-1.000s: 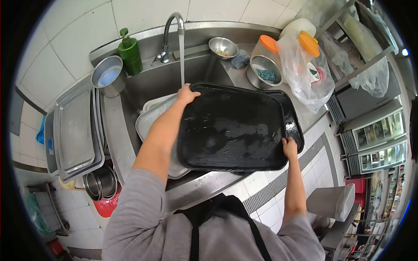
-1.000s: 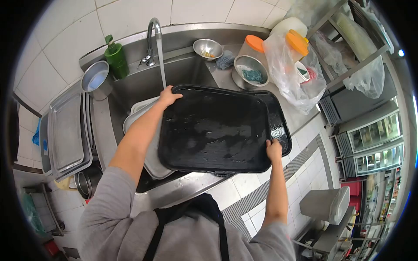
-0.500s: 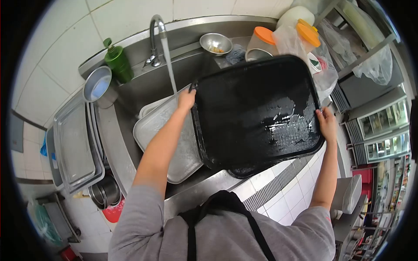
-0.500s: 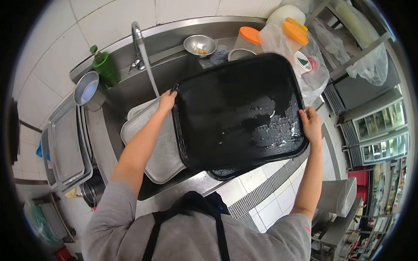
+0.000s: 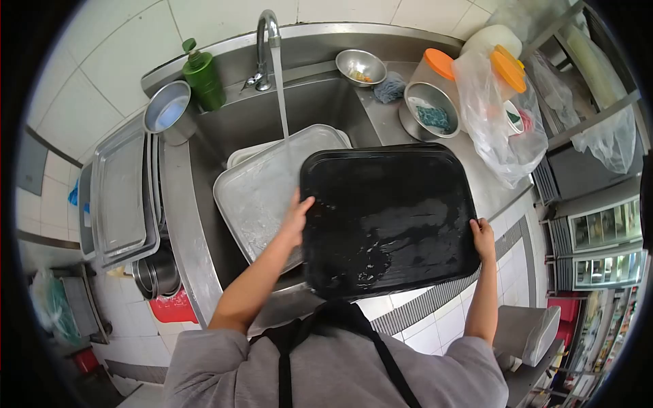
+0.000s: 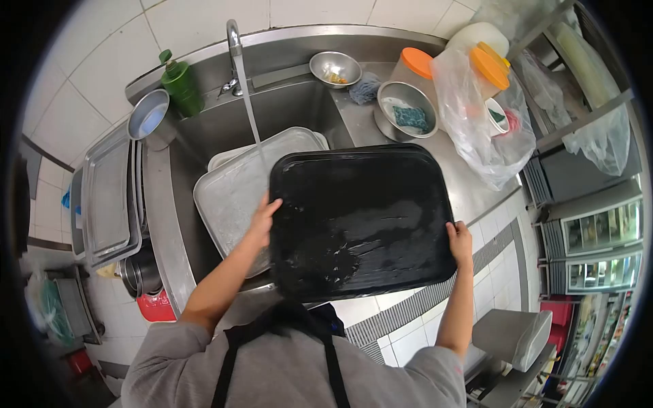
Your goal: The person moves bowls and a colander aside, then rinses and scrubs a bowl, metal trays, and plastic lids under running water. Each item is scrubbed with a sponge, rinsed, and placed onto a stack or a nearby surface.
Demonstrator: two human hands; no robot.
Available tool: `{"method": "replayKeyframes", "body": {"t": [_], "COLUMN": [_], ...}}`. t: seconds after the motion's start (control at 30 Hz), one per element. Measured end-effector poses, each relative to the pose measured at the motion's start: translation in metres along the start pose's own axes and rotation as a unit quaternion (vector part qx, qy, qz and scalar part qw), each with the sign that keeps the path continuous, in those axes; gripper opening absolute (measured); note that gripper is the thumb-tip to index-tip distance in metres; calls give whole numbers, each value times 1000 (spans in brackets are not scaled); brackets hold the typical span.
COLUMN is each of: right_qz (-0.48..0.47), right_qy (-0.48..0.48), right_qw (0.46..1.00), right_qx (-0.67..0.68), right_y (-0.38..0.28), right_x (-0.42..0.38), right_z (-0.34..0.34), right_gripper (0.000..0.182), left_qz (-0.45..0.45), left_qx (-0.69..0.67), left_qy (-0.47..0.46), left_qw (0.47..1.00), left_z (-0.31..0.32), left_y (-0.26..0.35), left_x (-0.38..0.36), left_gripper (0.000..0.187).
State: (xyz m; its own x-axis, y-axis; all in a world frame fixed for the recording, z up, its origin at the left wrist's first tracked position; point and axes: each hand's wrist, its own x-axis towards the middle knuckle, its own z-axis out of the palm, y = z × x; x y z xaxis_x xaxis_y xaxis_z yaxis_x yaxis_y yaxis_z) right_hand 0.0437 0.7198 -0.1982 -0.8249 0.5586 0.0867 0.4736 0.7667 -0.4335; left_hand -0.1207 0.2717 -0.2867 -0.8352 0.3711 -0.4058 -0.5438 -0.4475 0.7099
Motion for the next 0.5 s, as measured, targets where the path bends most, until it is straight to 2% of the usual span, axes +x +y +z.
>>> {"method": "replayKeyframes", "body": {"t": [0.03,0.1,0.17,0.23,0.27,0.3,0.33,0.37,0.43,0.5], "right_qz": [-8,-43,-83,-137,-155,-174,-184,-193,-199,-203], "right_qy": [-14,-46,-72,-105,-123,-141,-162,-183,-172,-160], "right_qw": [1000,998,994,984,978,971,962,953,958,962], "right_qx": [1,-24,-9,-53,-71,-90,-116,-144,-111,-83], "right_y": [-35,-114,-161,-197,-216,-234,-246,-256,-258,-251], "right_x": [-15,-24,-12,17,32,48,63,77,93,98], "right_z": [-5,-8,11,35,46,55,67,80,109,140], "right_gripper": [29,29,29,28,27,26,27,27,28,29], "left_qz": [-6,-7,-33,9,14,9,0,2,69,88], "left_qx": [25,96,121,182,183,228,272,272,275,285], "left_qy": [15,153,253,298,304,347,388,394,413,435], "left_qw": [1000,984,959,937,935,910,880,878,866,850], "left_z": [-22,-75,-86,-172,-178,-180,-182,-184,-194,-205], "left_y": [9,20,48,17,16,17,16,17,14,10], "left_x": [-8,-15,-39,-14,-16,-17,-19,-19,-16,-12], "left_gripper": [56,51,46,41,41,38,34,34,36,39]}}
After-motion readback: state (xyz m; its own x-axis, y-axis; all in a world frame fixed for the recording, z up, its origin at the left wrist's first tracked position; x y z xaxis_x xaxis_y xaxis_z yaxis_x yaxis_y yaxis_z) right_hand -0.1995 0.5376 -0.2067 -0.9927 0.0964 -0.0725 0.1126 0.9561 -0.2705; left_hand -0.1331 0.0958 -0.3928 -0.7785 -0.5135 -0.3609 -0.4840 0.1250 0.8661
